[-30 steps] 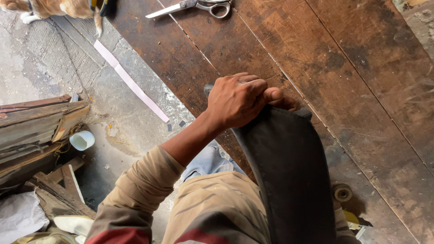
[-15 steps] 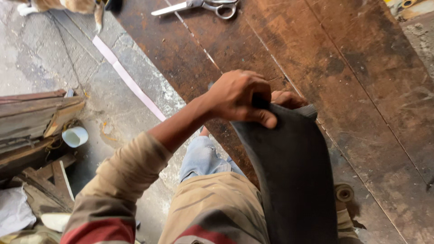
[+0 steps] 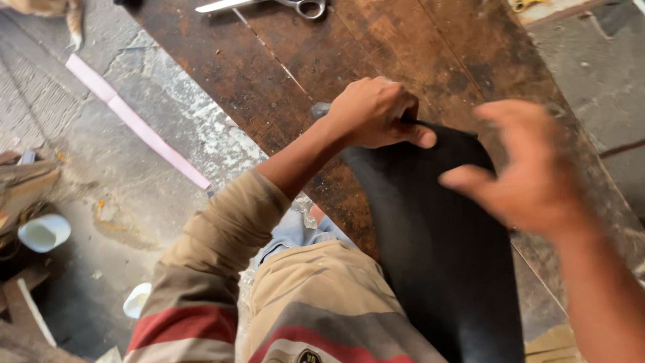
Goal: The person staples a black fabric cover onto the underside of a plastic chair seat using a pneumatic staple gun. They repeatedly pull and smooth the fabric, then drive staples along the edges to secure it. The person flips the seat over to check the fit and continues stapling around the perimeter.
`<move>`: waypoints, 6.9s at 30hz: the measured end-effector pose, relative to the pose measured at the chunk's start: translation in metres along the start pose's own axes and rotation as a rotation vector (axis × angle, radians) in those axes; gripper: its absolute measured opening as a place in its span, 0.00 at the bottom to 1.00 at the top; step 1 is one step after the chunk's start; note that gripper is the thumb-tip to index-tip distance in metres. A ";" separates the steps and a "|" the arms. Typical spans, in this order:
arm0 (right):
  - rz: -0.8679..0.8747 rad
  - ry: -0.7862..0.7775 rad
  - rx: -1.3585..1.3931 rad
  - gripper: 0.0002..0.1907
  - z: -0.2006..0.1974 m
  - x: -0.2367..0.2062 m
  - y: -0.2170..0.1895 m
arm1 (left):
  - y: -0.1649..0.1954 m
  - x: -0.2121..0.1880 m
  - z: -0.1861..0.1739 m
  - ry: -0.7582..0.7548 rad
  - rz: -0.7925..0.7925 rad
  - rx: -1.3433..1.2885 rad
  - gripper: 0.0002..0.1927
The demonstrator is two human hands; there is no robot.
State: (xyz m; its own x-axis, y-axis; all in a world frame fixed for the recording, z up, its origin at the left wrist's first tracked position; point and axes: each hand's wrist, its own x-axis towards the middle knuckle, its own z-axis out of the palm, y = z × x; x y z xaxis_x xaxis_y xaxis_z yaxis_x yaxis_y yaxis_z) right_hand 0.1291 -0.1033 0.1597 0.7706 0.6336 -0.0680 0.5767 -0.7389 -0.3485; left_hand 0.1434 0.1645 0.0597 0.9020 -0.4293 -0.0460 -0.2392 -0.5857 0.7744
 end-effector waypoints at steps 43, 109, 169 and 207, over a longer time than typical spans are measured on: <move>0.231 -0.095 -0.328 0.55 0.043 0.048 -0.021 | 0.010 0.042 0.041 0.323 0.175 0.314 0.23; 1.085 -0.224 -0.055 0.60 -0.011 -0.329 -0.045 | -0.081 -0.087 -0.030 -0.224 -0.033 -0.743 0.26; 1.333 0.668 0.663 0.21 0.294 -0.246 -0.136 | 0.081 -0.073 0.253 -0.862 0.675 0.091 0.09; 1.673 0.227 0.031 0.54 0.247 -0.359 -0.025 | 0.069 -0.059 0.272 -0.803 0.887 0.079 0.16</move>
State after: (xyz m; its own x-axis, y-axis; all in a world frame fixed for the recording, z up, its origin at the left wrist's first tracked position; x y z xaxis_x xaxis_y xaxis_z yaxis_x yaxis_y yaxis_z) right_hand -0.2288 -0.2559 -0.0384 0.5095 -0.8292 -0.2298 -0.8575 -0.5114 -0.0557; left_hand -0.0243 -0.0377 -0.0555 -0.0634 -0.9946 0.0819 -0.7108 0.1026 0.6958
